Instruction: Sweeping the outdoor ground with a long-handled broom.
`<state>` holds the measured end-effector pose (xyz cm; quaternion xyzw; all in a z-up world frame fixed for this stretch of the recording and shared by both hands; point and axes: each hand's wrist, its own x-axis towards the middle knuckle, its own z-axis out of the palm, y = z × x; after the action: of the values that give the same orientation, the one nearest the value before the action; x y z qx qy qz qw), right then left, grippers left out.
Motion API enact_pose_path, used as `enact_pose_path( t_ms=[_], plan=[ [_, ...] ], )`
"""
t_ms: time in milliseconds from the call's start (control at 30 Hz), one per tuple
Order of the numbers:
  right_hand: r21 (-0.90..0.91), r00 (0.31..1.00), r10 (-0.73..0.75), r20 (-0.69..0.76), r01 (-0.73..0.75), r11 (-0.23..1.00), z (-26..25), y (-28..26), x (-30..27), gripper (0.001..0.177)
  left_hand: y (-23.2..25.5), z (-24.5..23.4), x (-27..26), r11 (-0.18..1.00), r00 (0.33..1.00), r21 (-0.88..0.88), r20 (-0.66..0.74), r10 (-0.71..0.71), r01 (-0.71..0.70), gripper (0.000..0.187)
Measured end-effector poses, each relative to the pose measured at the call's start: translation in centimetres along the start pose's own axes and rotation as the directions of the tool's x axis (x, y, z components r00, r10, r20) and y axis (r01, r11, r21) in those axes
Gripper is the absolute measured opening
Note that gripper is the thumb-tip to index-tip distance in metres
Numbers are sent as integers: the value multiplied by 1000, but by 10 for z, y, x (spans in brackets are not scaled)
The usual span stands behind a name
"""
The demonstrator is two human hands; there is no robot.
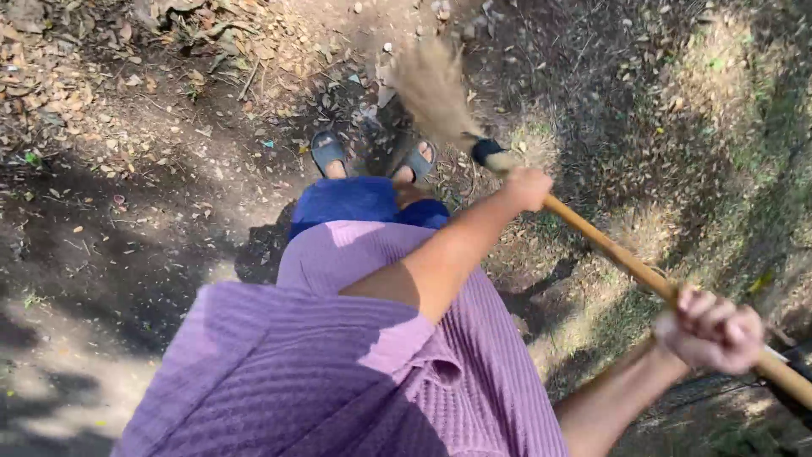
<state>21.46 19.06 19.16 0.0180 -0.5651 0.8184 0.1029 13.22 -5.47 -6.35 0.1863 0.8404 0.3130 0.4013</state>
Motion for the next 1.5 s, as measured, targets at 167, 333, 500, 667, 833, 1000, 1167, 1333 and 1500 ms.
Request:
enact_pose_path(
  t_ms=[167, 333, 500, 667, 833, 1000, 1167, 1333, 1500],
  plan=[
    [480, 871, 424, -248, -270, 834, 151, 215, -54, 39, -249, -48, -173, 878, 890, 247, 103, -445, 411, 34],
    [740, 697, 700, -155, -387, 550, 301, 272, -83, 29, -355, -164, -324, 693, 735, 447, 108, -669, 565, 41],
    [575, 855, 498, -147, -335, 746, 312, 213, -69, 28, -319, -197, -334, 818, 879, 390, 42, -475, 424, 37],
    [146, 996, 75, -48, -67, 987, 222, 56, -113, 29, -185, -124, -227, 947, 995, 318, 74, -59, 33, 30],
    [-270, 991, -101, 87, 121, 955, 216, -45, -199, 24, -74, -7, -175, 967, 966, 135, -114, 230, -215, 15],
    [-189, 991, 15, -130, -39, 981, 228, -17, -263, 26, -95, 52, -240, 989, 978, 48, 162, 133, -143, 26],
    [307, 928, 208, -310, -109, 946, 256, 145, -231, 32, -263, -10, -306, 949, 965, 246, 118, -233, 199, 23],
    [522, 924, 320, -211, -170, 836, 324, 141, -188, 26, -302, -78, -317, 897, 963, 376, 41, -267, 233, 29],
    [181, 992, -31, 122, 8, 984, 302, 35, -186, 24, -192, -60, -305, 946, 996, 315, 10, -89, 81, 30]
  ],
)
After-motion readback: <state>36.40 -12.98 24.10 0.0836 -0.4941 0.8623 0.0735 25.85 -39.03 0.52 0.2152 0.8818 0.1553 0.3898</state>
